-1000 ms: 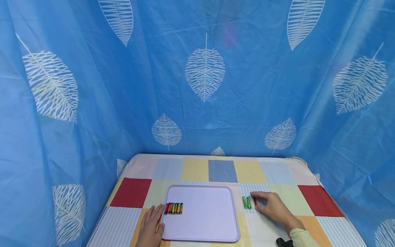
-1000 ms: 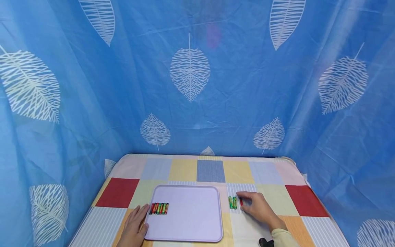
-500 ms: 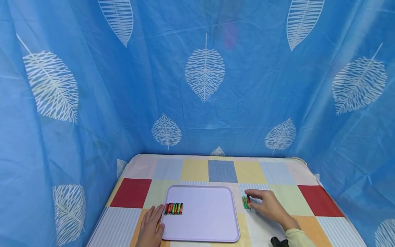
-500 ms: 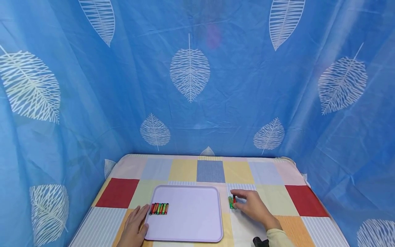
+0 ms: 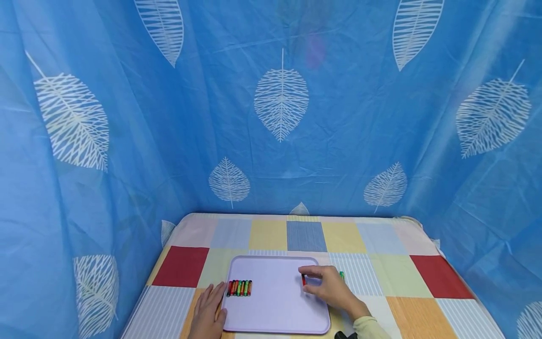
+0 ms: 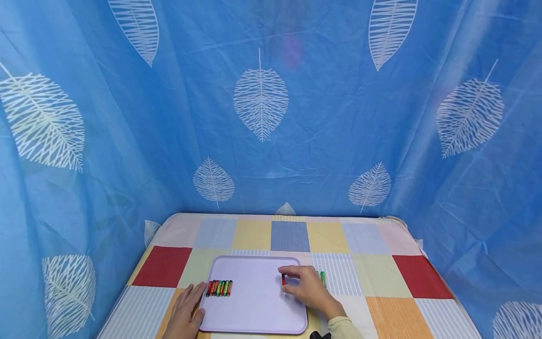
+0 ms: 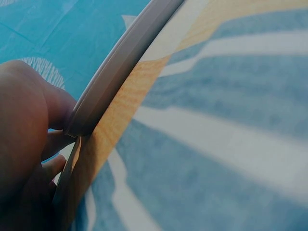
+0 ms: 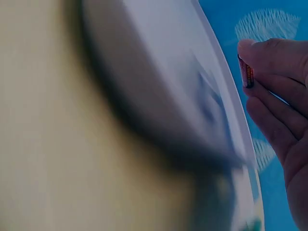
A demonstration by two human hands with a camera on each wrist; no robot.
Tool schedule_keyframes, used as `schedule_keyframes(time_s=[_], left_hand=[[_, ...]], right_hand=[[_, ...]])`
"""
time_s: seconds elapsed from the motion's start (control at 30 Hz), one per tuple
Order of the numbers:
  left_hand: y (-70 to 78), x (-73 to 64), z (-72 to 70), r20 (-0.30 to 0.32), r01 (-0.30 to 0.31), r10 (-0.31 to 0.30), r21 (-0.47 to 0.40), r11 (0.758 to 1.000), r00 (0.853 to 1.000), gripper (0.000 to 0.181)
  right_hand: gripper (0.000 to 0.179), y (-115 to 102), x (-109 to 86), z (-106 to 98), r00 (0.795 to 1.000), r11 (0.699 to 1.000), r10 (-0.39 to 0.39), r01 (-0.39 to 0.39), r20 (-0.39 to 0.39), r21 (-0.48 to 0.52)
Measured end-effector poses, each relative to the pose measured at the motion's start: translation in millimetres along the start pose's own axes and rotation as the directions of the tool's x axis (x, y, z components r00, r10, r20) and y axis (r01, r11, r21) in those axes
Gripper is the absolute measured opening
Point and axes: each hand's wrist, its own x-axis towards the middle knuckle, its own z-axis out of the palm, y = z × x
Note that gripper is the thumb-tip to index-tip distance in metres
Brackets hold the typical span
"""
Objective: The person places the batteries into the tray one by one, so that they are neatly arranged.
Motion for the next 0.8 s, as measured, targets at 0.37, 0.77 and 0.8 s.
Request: schedule_keyframes(time_s=[0.37,0.77,0.8], left_hand=[[1.3,0.0,-0.4,0.008,0.010,-0.010,-0.011,1.000,1.000,0.067],[0.0,0.1,2.6,-0.004,0.023,-0.023,-0.016,1.000,1.000,0.066],[0.1,0.2,2.5,-0.003,0.021,-0.021,-0.017,1.000,1.000,0.066]], right_hand=[[0.043,-29,24.9,59,0.996,0.994,-0.082,0.079,0.031,0.076],[0.041,-48,47.0,108,0.992,0.989,-0.125,0.125,-0.002,0.074],[0.042,-49,48.6,111,0.991,0.989,-0.135,0.135,-0.001,0.063]])
